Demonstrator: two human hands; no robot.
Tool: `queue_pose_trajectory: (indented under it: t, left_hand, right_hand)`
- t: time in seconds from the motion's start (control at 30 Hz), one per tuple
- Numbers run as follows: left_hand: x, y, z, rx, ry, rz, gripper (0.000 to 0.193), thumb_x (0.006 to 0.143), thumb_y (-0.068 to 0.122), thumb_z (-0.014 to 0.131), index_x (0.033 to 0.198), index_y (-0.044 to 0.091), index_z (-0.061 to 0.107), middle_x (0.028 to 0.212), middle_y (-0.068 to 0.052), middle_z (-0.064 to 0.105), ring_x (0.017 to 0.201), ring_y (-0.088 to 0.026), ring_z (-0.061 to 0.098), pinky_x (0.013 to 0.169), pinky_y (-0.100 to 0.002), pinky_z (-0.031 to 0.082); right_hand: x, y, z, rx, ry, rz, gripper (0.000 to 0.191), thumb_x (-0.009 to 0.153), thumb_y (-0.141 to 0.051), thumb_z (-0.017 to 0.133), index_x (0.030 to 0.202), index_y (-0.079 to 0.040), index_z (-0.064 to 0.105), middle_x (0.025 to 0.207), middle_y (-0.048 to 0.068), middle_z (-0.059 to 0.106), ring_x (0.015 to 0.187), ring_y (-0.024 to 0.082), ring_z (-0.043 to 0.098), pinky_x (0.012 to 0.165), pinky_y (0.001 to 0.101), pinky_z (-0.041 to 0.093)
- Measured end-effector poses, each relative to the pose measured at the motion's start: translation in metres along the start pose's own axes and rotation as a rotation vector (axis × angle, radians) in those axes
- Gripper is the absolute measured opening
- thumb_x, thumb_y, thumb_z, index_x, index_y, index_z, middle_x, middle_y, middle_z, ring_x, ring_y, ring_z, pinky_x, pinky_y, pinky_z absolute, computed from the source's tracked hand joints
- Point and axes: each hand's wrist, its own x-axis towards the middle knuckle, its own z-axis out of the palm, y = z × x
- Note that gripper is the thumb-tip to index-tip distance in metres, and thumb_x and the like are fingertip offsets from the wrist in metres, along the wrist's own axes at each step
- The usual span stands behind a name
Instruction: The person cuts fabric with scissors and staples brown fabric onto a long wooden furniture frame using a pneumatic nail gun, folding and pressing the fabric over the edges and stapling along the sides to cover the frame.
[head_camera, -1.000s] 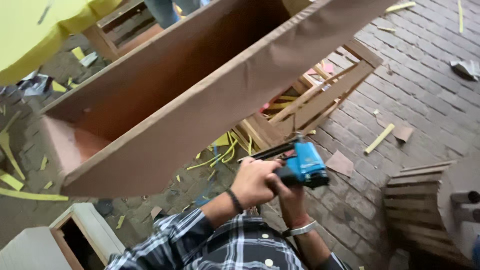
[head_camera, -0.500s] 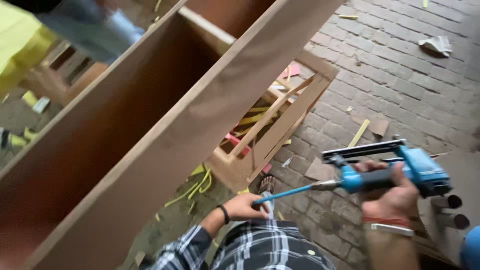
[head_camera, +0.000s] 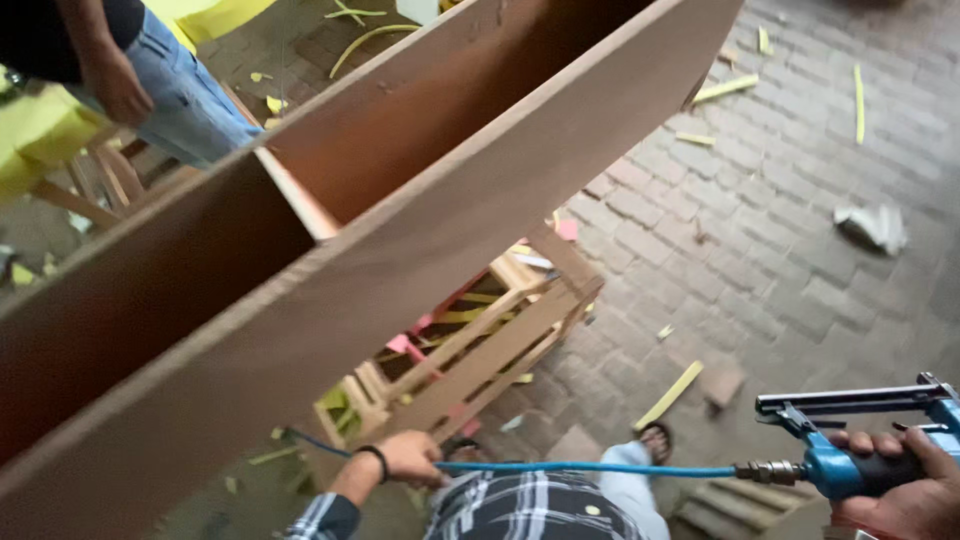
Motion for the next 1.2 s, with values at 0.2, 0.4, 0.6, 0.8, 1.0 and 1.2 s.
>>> queue_pose_trajectory:
  t: [0.2,0.4,0.6,0.8,1.0,1.2]
  left_hand:
    - [0.029,0.063,0.058,0.052,0.317,-0.703,0.060,0.079,0.067,0.070,0.100,0.013,0.081,0.105,-0.013,0.074,0.101,-0.029,0.071,0.088,-0.042,0.056]
    - [0.110,0.183,0.148,-0.598,0.402,-0.842,0.066,0.080,0.074,0.068,0.097,0.010,0.078,0.106,-0.016,0.072,0.103,-0.032,0.069,0.090,-0.043,0.055]
    - [0.196,0.248,0.107,-0.885,0.501,-0.942,0.063,0.080,0.073,0.068,0.084,0.010,0.074,0.089,-0.013,0.069,0.087,-0.028,0.066,0.082,-0.042,0.052]
    - [0.293,0.319,0.026,-0.975,0.603,-0.993,0.062,0.081,0.072,0.067,0.070,0.010,0.069,0.072,-0.009,0.066,0.071,-0.024,0.063,0.073,-0.041,0.050]
    - [0.351,0.362,-0.073,-1.329,0.908,-0.790,0.065,0.084,0.065,0.068,0.058,0.006,0.061,0.056,-0.008,0.060,0.055,-0.022,0.059,0.065,-0.041,0.048]
    - [0.422,0.481,-0.113,-1.659,1.094,-0.852,0.054,0.094,0.052,0.067,0.066,0.006,0.064,0.072,-0.010,0.062,0.069,-0.023,0.058,0.072,-0.041,0.047]
  right_hand:
    - [0.195,-0.162,0.026,0.083,-0.549,-0.050,0.021,0.115,-0.031,0.048,0.098,-0.017,0.047,0.094,-0.002,0.055,0.095,0.019,0.054,0.117,0.0498,0.038]
    - [0.346,-0.197,0.176,-0.174,-0.611,-0.068,0.020,0.113,-0.026,0.054,0.096,-0.016,0.054,0.088,0.002,0.057,0.085,0.022,0.055,0.102,0.0496,0.044]
    - [0.366,-0.128,0.365,-0.467,-0.630,-0.018,0.017,0.105,-0.012,0.062,0.090,-0.010,0.054,0.082,0.004,0.054,0.073,0.021,0.052,0.087,0.0435,0.050]
    - [0.393,-0.123,0.473,-0.518,-0.747,0.055,0.012,0.098,-0.008,0.065,0.090,-0.006,0.056,0.078,0.008,0.055,0.071,0.025,0.055,0.077,0.0417,0.049]
    - [0.501,-0.162,0.578,-0.712,-1.164,0.053,0.008,0.089,-0.002,0.059,0.086,0.005,0.056,0.074,0.017,0.058,0.070,0.028,0.059,0.081,0.0420,0.053]
    - [0.563,-0.124,0.737,-0.861,-1.580,0.370,0.044,0.067,-0.002,0.065,0.111,-0.001,0.067,0.087,0.015,0.067,0.071,0.029,0.066,0.068,0.0382,0.054]
